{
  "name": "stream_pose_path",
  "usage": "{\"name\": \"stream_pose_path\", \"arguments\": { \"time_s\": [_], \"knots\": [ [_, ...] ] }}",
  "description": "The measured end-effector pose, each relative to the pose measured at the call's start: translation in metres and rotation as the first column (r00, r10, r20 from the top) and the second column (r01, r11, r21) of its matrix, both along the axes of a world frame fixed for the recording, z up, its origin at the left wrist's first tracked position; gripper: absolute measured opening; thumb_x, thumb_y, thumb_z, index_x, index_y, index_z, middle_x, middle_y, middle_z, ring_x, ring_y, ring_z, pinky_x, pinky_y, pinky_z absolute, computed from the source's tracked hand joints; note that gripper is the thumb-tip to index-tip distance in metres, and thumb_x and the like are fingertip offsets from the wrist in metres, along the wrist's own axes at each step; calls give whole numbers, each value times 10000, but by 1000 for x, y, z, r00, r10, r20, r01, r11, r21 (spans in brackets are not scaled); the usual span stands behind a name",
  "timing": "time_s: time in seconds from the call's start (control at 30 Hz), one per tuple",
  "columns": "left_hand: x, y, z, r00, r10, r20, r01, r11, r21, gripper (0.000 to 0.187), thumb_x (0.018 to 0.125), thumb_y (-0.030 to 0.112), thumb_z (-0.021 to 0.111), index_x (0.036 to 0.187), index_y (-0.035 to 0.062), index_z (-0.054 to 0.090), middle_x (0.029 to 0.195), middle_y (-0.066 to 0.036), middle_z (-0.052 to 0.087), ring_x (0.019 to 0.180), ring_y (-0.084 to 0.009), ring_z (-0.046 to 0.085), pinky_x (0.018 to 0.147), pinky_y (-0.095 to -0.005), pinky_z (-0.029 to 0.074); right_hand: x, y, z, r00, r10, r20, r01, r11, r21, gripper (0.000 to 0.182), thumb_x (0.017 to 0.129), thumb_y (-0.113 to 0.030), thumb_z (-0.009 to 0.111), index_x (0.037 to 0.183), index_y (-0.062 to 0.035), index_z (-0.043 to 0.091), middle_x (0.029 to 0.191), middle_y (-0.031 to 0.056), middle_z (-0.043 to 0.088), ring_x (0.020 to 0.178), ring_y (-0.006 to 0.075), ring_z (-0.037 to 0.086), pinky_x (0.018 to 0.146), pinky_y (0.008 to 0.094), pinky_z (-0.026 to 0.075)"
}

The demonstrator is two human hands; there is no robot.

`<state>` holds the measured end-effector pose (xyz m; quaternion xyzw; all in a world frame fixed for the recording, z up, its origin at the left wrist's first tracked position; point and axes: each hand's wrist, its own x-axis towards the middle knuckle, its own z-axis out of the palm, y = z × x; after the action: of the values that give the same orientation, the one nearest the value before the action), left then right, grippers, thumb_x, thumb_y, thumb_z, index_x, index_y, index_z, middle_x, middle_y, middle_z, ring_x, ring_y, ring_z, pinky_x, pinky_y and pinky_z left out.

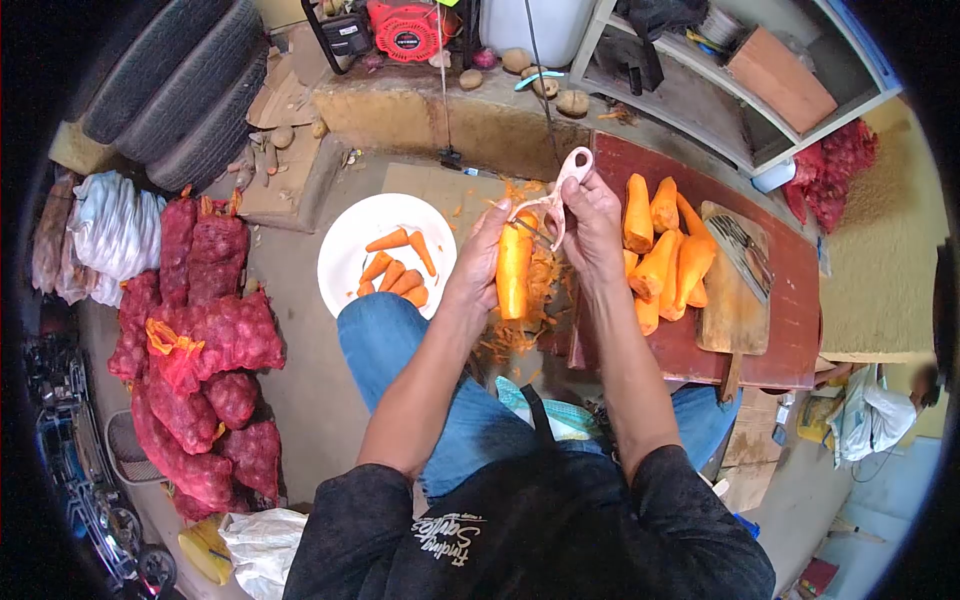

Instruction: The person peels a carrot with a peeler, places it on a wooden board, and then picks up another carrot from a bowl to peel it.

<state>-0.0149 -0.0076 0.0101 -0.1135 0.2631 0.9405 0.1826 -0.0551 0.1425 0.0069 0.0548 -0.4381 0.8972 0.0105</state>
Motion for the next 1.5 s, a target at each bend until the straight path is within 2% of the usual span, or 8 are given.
{"name": "stream_pose_path", "arguments": {
  "time_s": [0.2, 0.33, 0.43, 0.67, 0.93, 1.17, 1.4, 1.5],
  "knots": [
    [2, -3, -14, 1000, -15, -19, 12, 989, -146, 390, 999, 444, 582, 1060, 59, 598, 784, -75, 673, 561, -155, 647, 472, -272, 552, -20, 44, 16, 986, -164, -27, 161, 984, -73, 87, 1005, -106, 588, 983, -60, 518, 794, 65, 612, 604, 148, 581, 537, 253, 492],
    [-7, 2, -20, 998, 43, -49, -51, 983, -179, 373, 989, 444, 595, 1051, 76, 601, 781, -73, 658, 588, -154, 649, 500, -287, 561, 44, 20, 27, 998, -44, 36, 36, 977, 211, 315, 936, -156, 712, 1172, -30, 545, 899, 38, 640, 732, 125, 629, 645, 242, 530],
    [-8, 12, -24, 994, 87, -58, -95, 984, -153, 372, 985, 444, 599, 1040, 76, 604, 778, -77, 654, 600, -159, 651, 522, -296, 568, 71, 5, 15, 974, 196, 116, -199, 980, 10, 355, 927, -126, 715, 1215, -16, 540, 934, 31, 642, 860, 117, 648, 713, 251, 554],
    [3, 1, -17, 1000, -15, -1, 14, 973, -232, 409, 984, 458, 587, 1011, 51, 612, 746, -94, 661, 571, -165, 641, 485, -288, 538, -29, 41, -20, 990, -143, -13, 143, 990, 11, 106, 980, -64, 620, 1032, -58, 528, 892, 31, 616, 744, 117, 596, 659, 267, 505],
    [-9, 16, -10, 985, 164, 48, -156, 977, -147, 368, 991, 428, 585, 1020, 61, 602, 752, -50, 657, 574, -150, 636, 484, -256, 532, 65, 1, 27, 983, 173, 58, -181, 970, 161, 495, 867, -183, 785, 1261, -1, 547, 997, 26, 655, 882, 104, 640, 766, 250, 525],
    [0, 4, -16, 1000, 7, -12, -10, 963, -271, 322, 1006, 396, 564, 1017, 76, 598, 784, -55, 644, 652, -146, 646, 549, -288, 556, -35, 34, -7, 989, -134, -68, 138, 989, 58, 163, 972, -100, 654, 1061, -41, 530, 829, 38, 620, 650, 105, 582, 572, 251, 485],
    [-10, 5, -25, 999, 0, -33, -4, 991, -131, 267, 1022, 356, 546, 1011, 90, 571, 827, -34, 608, 682, -119, 618, 599, -277, 552, 57, 4, 20, 965, 236, 114, -238, 971, 2, 329, 915, -101, 720, 1184, 10, 568, 995, 58, 664, 808, 109, 654, 705, 259, 559],
    [-6, 5, -25, 998, 26, -62, -36, 987, -159, 312, 1016, 389, 544, 1033, 82, 597, 793, -38, 639, 633, -130, 644, 540, -273, 568, 42, -2, 13, 989, 100, 106, -104, 994, 32, 281, 920, -117, 725, 1125, 3, 576, 933, 43, 663, 783, 111, 648, 683, 254, 543]
  ]
}}
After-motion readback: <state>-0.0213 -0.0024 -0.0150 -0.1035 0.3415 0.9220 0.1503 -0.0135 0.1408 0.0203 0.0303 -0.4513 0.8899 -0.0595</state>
